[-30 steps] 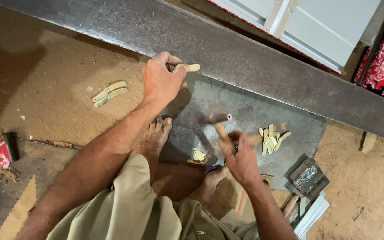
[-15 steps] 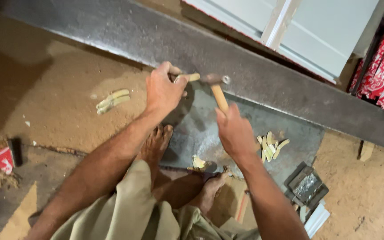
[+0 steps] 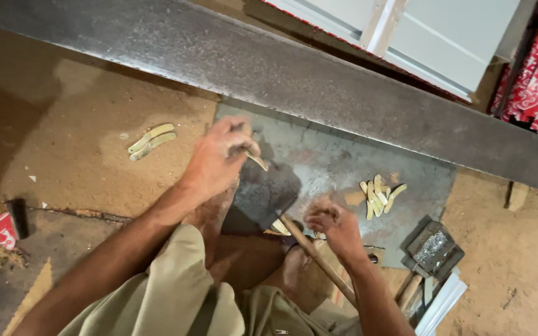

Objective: The person repeatedly picks up small, curved metal pieces and hammers them on a metal workbench. They handle each piece one at a time, striking it with a hammer and then setting it aside. The process continues with multiple pieces.

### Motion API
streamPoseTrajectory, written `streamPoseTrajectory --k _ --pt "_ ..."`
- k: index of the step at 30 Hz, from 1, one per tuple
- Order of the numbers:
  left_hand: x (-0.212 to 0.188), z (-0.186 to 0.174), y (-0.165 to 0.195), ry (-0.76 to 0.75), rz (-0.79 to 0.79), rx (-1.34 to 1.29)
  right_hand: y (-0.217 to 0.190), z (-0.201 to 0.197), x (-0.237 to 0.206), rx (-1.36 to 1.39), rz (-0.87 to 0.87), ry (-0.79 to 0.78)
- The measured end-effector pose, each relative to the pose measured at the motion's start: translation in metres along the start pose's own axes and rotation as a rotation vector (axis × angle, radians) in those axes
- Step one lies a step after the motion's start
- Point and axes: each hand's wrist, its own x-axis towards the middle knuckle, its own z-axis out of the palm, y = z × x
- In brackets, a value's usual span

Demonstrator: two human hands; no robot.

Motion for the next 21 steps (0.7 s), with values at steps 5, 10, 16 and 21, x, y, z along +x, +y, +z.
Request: streamPoseTrajectory --k 5,10,16,21 --pt "-0.008 -0.007 0.006 -0.220 -0.527 -0.008 -0.027 0.016 0.013 -0.058 0.089 0.005" --pt "0.004 -0.018 0.014 -0.193 -0.575 -0.157 -0.056 0.046 0.033 -0.454 -0.059 0.068" --pt "0.020 -0.021 0.008 -0.118 -0.632 -0.144 -0.121 0.063 0.062 -0.427 -0.371 0.101" --pt "0.026 -0.014 -0.016 0.069 -0.542 -0.439 -0.169 0.091 0.096 -0.548 -0.574 0.205"
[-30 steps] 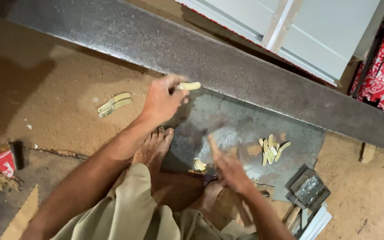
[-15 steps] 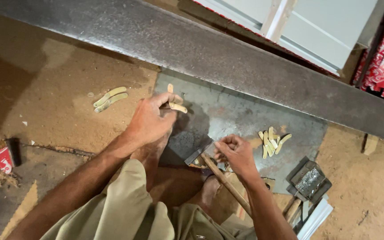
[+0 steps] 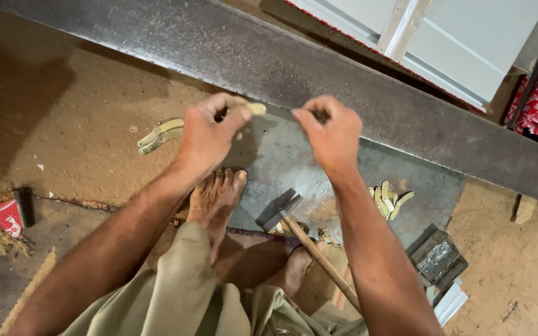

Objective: The person repeatedly picks up small, curved metal pieces and hammers them on a metal workbench. They handle each piece one at a time, striking it with a hammer and then setting it aside. The process continues with multiple pieces.

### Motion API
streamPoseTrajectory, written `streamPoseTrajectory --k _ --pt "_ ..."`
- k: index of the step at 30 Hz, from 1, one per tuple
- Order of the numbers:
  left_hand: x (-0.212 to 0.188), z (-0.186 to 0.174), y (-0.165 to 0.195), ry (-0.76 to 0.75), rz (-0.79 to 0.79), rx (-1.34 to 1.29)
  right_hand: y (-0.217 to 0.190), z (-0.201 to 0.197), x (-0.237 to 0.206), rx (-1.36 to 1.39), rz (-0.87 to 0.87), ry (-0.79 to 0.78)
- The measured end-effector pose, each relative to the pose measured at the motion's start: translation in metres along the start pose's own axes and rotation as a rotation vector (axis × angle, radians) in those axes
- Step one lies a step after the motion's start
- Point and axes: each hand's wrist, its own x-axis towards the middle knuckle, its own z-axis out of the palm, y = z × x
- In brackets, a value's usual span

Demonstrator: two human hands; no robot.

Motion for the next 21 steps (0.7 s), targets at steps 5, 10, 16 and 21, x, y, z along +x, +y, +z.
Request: streamPoseTrajectory --k 5,10,16,21 --pt "0.008 -0.002 -0.003 0.032 -0.185 -0.240 -0.016 0.023 0.026 -0.223 -0.098 -0.002" --pt "0.018 0.009 0.011 0.054 -0.189 -0.363 -0.003 0.015 0.027 -0.132 -0.208 0.060" --pt "0.032 0.020 0.012 0.034 -0.141 -0.282 0.047 -0.016 -0.029 -0.113 -0.037 0.084" --pt "0.036 0.020 0.007 0.032 -0.167 -0.300 0.086 -0.023 -0.097 -0.346 0.262 -0.229"
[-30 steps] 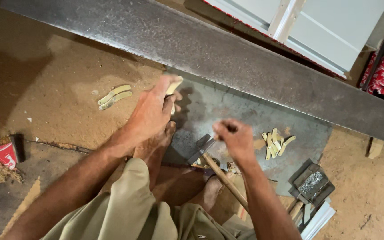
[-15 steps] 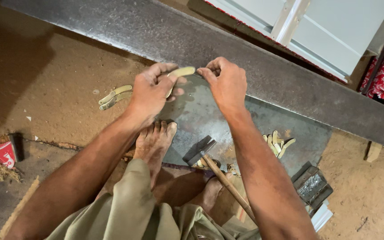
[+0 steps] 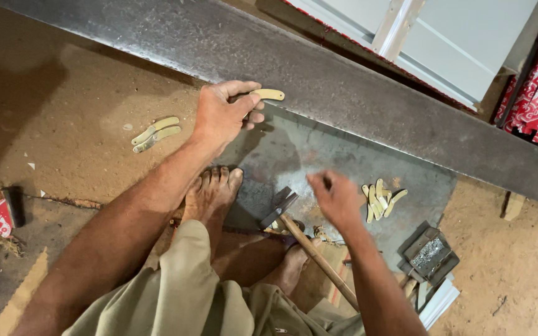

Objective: The person repeatedly picks up small, curved metal pieces and hammers them on a metal workbench. They handle each piece one at a time, striking it with a hammer and then setting it aside. The process continues with multiple pieces.

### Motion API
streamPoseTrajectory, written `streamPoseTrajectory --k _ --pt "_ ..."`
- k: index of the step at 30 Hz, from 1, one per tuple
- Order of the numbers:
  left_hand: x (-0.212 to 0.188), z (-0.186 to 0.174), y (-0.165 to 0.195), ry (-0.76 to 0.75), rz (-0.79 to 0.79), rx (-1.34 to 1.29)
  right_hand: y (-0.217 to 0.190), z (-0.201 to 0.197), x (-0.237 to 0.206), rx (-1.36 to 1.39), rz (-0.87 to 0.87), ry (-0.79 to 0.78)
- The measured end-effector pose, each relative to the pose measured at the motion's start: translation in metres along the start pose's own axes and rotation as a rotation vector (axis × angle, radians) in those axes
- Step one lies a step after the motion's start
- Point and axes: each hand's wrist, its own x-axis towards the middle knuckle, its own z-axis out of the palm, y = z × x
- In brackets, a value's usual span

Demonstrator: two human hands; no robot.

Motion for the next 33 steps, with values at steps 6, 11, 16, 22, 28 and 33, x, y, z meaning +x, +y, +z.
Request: streamPoseTrajectory --k 6,11,16,22,28,33 --pt "0.002 -0.002 0.000 -0.024 0.018 0.006 0.021 0.017 -0.043 -0.104 -0.044 -0.249" --pt "0.002 -0.001 0.000 -0.007 -0.002 0.058 0.007 0.016 -0.061 -0.307 -0.026 -0.440" --pt "0.004 0.001 -0.004 -0.002 0.038 0.056 -0.002 0.014 -0.064 -0.334 -0.009 -0.406" --pt "0.003 0.005 -0.008 0.071 0.118 0.223 0.020 0.024 -0.068 -0.303 0.084 -0.435" --pt "0.003 0.007 -0.010 0.119 0.168 0.346 0.023 0.011 -0.071 -0.271 -0.045 -0.360" --pt "0.001 0.008 -0.011 0.133 0.193 0.337 -0.020 -0.017 -0.040 0.013 -0.220 0.193"
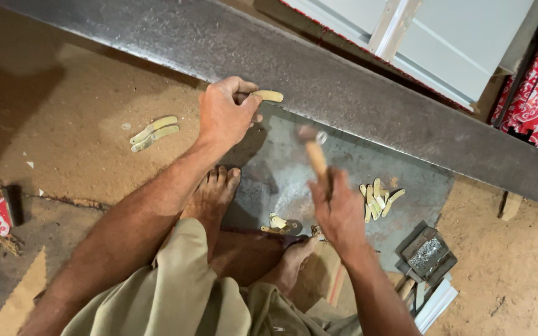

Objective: The person repeatedly picks up small, curved metal pieces and hammers them on a metal workbench. They handle each piece one at a time, striking it with a hammer and then setting it aside. The process continues with multiple pieces.

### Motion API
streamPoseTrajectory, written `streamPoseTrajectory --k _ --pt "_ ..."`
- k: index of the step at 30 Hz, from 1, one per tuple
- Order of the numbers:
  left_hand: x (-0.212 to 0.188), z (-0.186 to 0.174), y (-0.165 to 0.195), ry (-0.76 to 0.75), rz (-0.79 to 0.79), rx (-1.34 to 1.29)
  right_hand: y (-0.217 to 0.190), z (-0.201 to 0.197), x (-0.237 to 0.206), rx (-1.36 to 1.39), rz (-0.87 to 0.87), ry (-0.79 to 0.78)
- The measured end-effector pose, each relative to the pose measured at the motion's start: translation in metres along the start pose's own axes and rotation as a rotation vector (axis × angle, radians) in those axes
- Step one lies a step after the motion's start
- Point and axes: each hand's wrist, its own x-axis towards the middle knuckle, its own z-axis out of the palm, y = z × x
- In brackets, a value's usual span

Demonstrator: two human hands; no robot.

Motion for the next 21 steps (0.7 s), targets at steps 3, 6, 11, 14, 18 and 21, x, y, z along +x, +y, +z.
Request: streamPoseTrajectory --k 3,6,11,14,18,21 --pt "-0.002 0.000 0.002 0.008 0.022 0.049 -0.023 -0.004 0.031 0.005 -0.079 0.173" --pt "-0.004 0.000 0.004 0.012 0.013 0.047 -0.043 0.002 0.056 0.001 -0.027 0.078" --pt "-0.003 -0.001 0.004 0.014 0.055 0.063 -0.053 -0.012 0.060 0.001 0.072 0.108" --pt "-0.003 -0.002 0.005 0.015 0.019 0.072 -0.049 -0.021 0.048 0.176 -0.231 0.346" --pt "-0.003 -0.001 0.007 0.024 0.059 0.150 -0.037 -0.007 0.050 -0.095 -0.572 0.352" --pt "-0.008 -0.009 0.002 -0.015 0.156 0.087 -0.020 0.008 0.052 -0.099 0.105 -0.100"
